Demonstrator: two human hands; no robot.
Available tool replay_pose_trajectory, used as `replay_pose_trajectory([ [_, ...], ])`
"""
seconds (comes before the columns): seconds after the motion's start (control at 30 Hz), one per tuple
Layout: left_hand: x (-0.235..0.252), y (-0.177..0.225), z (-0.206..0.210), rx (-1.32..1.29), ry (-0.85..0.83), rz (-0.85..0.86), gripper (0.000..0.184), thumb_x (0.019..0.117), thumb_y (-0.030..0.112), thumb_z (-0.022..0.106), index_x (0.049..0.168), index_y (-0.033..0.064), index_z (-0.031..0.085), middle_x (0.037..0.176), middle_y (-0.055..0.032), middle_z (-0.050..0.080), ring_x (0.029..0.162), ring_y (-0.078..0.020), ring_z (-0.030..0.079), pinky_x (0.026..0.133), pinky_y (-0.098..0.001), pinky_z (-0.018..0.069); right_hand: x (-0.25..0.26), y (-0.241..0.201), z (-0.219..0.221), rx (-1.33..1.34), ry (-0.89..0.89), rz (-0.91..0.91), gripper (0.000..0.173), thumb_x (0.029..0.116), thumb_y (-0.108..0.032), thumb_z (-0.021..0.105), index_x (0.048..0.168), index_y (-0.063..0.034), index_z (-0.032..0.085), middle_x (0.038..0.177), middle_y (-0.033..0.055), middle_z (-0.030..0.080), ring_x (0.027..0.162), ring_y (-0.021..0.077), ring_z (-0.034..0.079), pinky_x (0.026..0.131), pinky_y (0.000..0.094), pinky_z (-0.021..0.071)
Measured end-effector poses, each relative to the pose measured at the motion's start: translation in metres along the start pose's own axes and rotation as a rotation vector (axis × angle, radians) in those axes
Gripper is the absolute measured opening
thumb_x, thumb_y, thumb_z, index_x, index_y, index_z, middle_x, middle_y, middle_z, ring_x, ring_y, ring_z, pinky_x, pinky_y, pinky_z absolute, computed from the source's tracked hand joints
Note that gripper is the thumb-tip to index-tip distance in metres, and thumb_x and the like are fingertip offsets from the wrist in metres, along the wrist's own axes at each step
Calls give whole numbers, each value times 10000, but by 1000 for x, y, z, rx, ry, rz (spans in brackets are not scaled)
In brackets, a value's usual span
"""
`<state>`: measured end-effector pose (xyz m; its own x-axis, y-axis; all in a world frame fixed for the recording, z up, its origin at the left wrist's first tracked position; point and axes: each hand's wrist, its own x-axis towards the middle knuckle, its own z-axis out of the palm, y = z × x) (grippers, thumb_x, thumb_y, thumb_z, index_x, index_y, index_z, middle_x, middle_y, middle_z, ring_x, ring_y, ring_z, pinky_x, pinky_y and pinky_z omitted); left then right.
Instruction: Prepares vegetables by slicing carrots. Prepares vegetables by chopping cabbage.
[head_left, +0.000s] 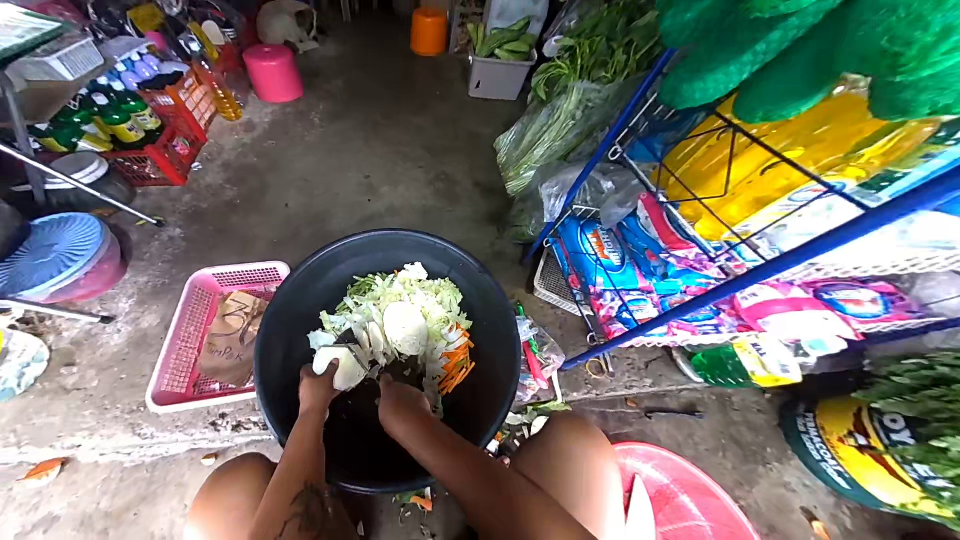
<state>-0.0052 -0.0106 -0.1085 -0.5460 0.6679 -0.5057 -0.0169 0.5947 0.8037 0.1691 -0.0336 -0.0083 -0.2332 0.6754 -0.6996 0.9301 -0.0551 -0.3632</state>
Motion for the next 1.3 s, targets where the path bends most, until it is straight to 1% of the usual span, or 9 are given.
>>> replay_pose_trajectory([
  [0.1,0,2,0,-20,-4,-18,666,1012,309,686,1507,7,359,1345,-302,572,1109,-400,673,870,-546,600,-1,7,10,5,-2,29,431,1107,-284,446,1505,-124,397,1300,212,662,1203,416,660,949,616,543],
  [0.2,3,2,2,25,-8,-38,671,1016,323,677,1516,12,355,1357,-302,567,1117,-397,671,878,-541,598,35,21,40,64,11,28,472,1121,-294,405,1568,-152,348,1310,226,655,1196,425,659,967,619,536],
  [0.3,8,3,0,33,-18,-22,677,1007,316,692,1517,24,356,1353,-298,571,1112,-399,669,878,-548,593,62,31,53,83,42,-28,485,1125,-345,390,1557,-126,368,1282,237,669,1185,424,667,977,609,536],
  [0.43,-1,12,-7,-170,-17,-63,643,1032,274,657,1526,27,330,1359,-296,562,1095,-389,672,850,-522,606,77,59,37,248,-17,-138,518,1106,-410,451,1481,-53,460,1292,247,654,1229,399,639,1046,588,498],
  [0.63,2,22,-11,-462,32,-56,602,1044,229,633,1520,40,317,1319,-264,585,1062,-338,688,823,-468,620,60,45,31,110,56,-20,474,1114,-397,413,1502,-126,441,1297,204,668,1206,398,657,988,607,526],
  [0.8,12,3,9,-231,12,34,604,1006,175,685,1473,-20,353,1309,-296,578,1081,-372,671,854,-521,602,35,22,17,130,88,-3,487,1118,-396,406,1516,-116,403,1292,203,664,1186,386,671,974,579,545],
  [1.0,12,5,9,-190,8,42,594,1005,188,690,1462,-11,368,1308,-284,584,1081,-369,680,845,-526,610,21,16,11,54,48,-45,456,1120,-390,404,1481,-111,424,1256,200,671,1167,387,676,955,576,548],
  [1.13,13,7,9,-165,12,29,589,1002,196,697,1456,-1,378,1313,-279,582,1081,-366,679,845,-526,608,31,15,19,62,27,-51,480,1121,-398,397,1504,-109,398,1226,203,682,1158,391,679,952,573,550],
  [1.3,16,2,9,-159,5,40,627,1003,203,697,1483,2,348,1341,-290,565,1108,-383,664,861,-540,595,81,5,33,174,13,-87,570,1121,-374,410,1599,-88,287,1313,229,651,1218,393,653,1023,577,519],
])
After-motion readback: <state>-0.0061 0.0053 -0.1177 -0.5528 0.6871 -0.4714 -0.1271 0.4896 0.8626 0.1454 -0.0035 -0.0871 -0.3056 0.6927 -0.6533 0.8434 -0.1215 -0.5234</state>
